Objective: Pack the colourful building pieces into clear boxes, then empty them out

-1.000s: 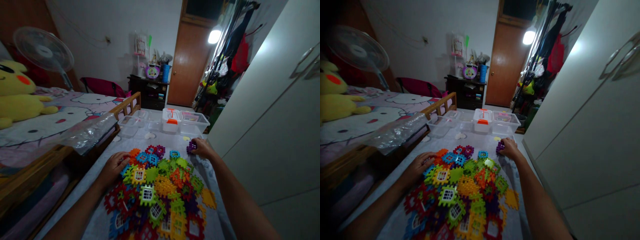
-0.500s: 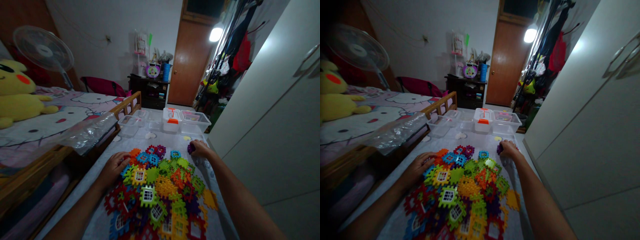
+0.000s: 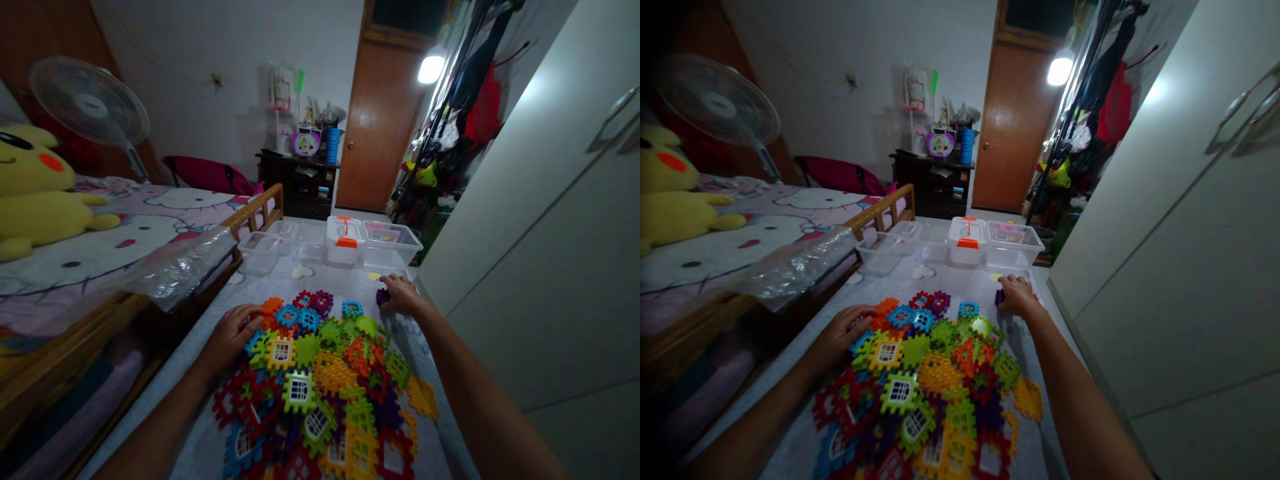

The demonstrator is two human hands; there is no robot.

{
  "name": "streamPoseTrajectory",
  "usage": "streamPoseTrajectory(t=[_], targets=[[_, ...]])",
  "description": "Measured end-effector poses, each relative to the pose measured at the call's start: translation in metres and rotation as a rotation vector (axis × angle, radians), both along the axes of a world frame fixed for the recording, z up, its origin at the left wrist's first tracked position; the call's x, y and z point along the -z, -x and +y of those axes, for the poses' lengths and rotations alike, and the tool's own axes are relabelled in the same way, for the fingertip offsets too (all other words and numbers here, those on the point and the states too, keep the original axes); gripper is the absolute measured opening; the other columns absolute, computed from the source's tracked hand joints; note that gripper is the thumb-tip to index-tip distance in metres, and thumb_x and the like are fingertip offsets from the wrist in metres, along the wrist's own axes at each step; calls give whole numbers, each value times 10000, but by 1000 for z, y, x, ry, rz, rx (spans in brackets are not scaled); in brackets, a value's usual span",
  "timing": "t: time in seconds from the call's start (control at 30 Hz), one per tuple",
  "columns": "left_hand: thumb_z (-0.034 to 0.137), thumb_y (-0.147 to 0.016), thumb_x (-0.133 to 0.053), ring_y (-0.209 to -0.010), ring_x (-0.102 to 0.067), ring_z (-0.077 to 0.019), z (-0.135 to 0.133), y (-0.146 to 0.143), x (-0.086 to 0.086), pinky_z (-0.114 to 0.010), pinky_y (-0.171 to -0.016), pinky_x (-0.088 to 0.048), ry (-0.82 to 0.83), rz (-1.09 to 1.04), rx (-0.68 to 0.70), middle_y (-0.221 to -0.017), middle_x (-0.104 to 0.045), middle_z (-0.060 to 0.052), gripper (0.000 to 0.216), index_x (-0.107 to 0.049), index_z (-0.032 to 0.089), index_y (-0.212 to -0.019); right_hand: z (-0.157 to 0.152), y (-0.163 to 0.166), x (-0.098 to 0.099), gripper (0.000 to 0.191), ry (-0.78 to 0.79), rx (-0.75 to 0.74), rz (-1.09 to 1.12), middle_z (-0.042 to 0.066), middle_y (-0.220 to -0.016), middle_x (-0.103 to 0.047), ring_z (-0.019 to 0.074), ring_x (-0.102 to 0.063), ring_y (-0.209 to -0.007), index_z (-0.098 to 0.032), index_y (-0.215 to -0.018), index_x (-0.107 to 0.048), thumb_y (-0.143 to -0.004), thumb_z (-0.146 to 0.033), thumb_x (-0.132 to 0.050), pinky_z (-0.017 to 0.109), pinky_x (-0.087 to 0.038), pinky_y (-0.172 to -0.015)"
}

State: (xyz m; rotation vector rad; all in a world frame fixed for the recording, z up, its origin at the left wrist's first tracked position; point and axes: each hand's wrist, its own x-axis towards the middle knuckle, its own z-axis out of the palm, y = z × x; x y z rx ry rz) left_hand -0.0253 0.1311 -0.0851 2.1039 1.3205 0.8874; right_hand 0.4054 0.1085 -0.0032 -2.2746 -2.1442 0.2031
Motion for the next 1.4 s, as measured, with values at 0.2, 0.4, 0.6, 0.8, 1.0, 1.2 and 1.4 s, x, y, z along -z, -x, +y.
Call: streamPoseTrajectory(t=[0.2, 0.4, 0.6, 0.8, 1.0, 1.2, 1.4], targets=[[574, -872, -457, -1076, -590, -261, -4, -3, -7, -414, -991, -443, -34, 3, -17, -1097, -683, -53, 431, -688, 232, -997, -7, 49, 8, 454, 13, -201, 205, 109, -1265, -627, 231, -566, -1145, -177, -1252, -598, -822, -324, -614, 308, -398, -972], [560, -894, -428, -1084, -588, -257, -3, -3, -4, -421, -999, -436, -33, 2, -17, -1104, -683, -61, 436, -688, 225, -997, -23, 75, 17, 310, 1, -233, 294, 157, -1137, -662, 245, -604, -1040, -121, -1087, -679, -856, -276, -543, 325, -423, -918], [555, -896, -421, -1079, -593, -260, -3, -4, -7, -422, -998, -437, -41, -1, -26, -1095, -688, -61, 435, -691, 223, -977, -27, 78, 0, 199, 80, -300, 359, 81, -899, -727, 191, -647, -802, -152, -885, -733, -812, -241, -571, 270, -470, -735], [531, -911, -410, -1091, -583, -249, -3, -3, -5, -414, -1002, -431, -59, 5, -20, -1106, -678, -55, 414, -684, 229, -984, 12, 111, 1, 357, 48, -255, 367, 121, -1207, -674, 218, -602, -1111, -139, -1155, -671, -864, -175, -468, 304, -425, -954], [519, -921, -404, -1115, -571, -245, -3, -2, -2, -414, -1026, -415, -64, -14, -20, -1112, -672, -60, 409, -679, 226, -994, 43, 151, 16, 455, 85, -259, 364, 142, -1365, -572, 262, -531, -1235, -166, -1328, -556, -894, -291, -497, 397, -377, -1037], [509, -916, -400, -1092, -585, -242, -6, -5, -9, -407, -997, -438, -66, -16, -20, -1087, -683, -59, 408, -682, 223, -984, 35, 158, 13, 410, 166, -346, 399, 97, -1033, -724, 227, -656, -913, -159, -1173, -661, -765, -170, -629, 343, -481, -854], [537, -899, -402, -1091, -578, -255, -6, -5, -12, -427, -1006, -423, -39, -22, -6, -1091, -680, -70, 439, -684, 213, -993, 4, 132, -9, 302, 167, -393, 558, 45, -976, -725, 151, -648, -840, -165, -1062, -686, -801, -119, -541, 269, -498, -782]])
